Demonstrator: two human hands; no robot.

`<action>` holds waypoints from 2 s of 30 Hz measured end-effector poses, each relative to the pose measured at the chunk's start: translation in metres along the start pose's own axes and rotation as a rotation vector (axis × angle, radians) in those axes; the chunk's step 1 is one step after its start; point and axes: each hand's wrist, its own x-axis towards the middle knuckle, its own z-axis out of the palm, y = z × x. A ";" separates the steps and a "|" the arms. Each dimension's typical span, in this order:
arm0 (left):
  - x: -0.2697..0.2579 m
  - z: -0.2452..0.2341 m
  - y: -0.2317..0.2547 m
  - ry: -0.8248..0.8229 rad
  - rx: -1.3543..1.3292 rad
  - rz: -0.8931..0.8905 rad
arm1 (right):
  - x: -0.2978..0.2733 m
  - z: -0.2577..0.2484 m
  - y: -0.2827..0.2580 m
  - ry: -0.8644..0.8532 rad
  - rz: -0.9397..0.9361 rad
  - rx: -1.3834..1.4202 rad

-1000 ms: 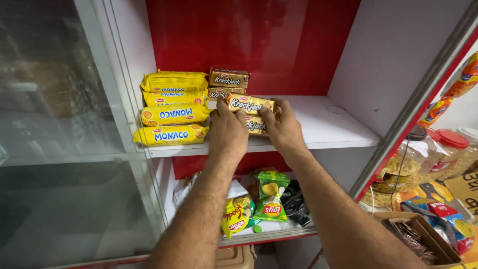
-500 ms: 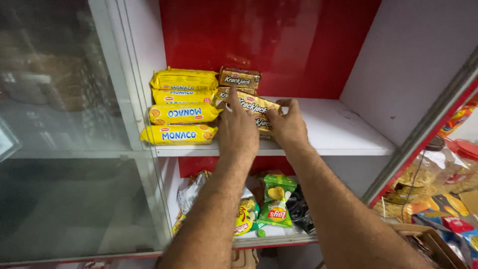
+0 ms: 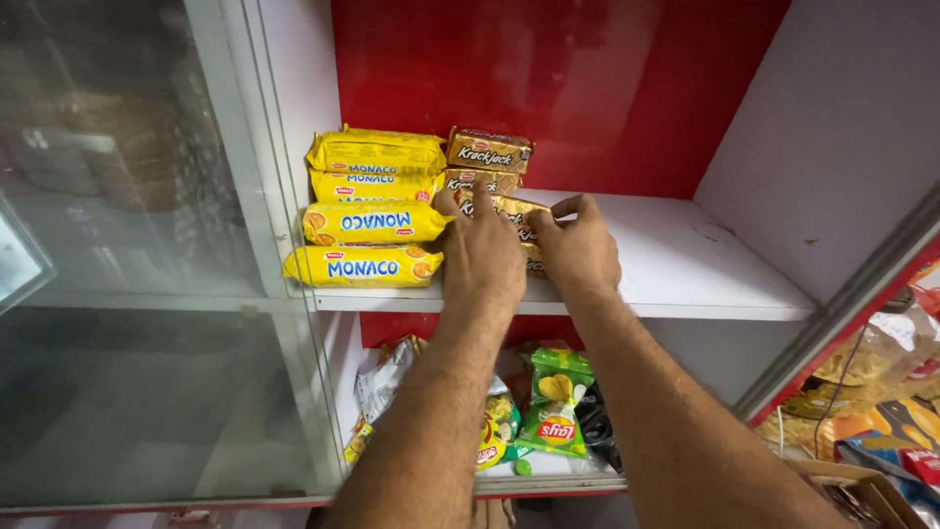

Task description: Stocking packs of biscuits onto a retail shelf.

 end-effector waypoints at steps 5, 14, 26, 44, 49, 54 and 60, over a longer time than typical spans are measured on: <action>-0.004 -0.044 0.002 -0.165 -0.324 -0.176 | 0.009 0.009 0.009 0.015 -0.058 0.051; 0.000 -0.048 -0.005 -0.244 -0.193 -0.086 | 0.012 0.007 0.007 -0.049 -0.178 0.263; 0.012 -0.012 -0.006 -0.160 -0.135 -0.079 | 0.029 0.018 0.013 -0.146 -0.380 0.118; 0.024 0.002 -0.008 -0.190 -0.746 -0.444 | 0.044 0.031 0.018 -0.021 -0.498 0.038; 0.024 -0.003 -0.008 -0.169 -0.751 -0.462 | 0.044 0.031 0.018 -0.002 -0.541 0.069; 0.022 0.007 -0.011 -0.122 -0.724 -0.385 | 0.035 0.023 0.014 -0.146 -0.434 0.200; 0.023 0.010 -0.010 -0.064 -0.712 -0.405 | 0.038 0.025 0.017 -0.152 -0.470 0.159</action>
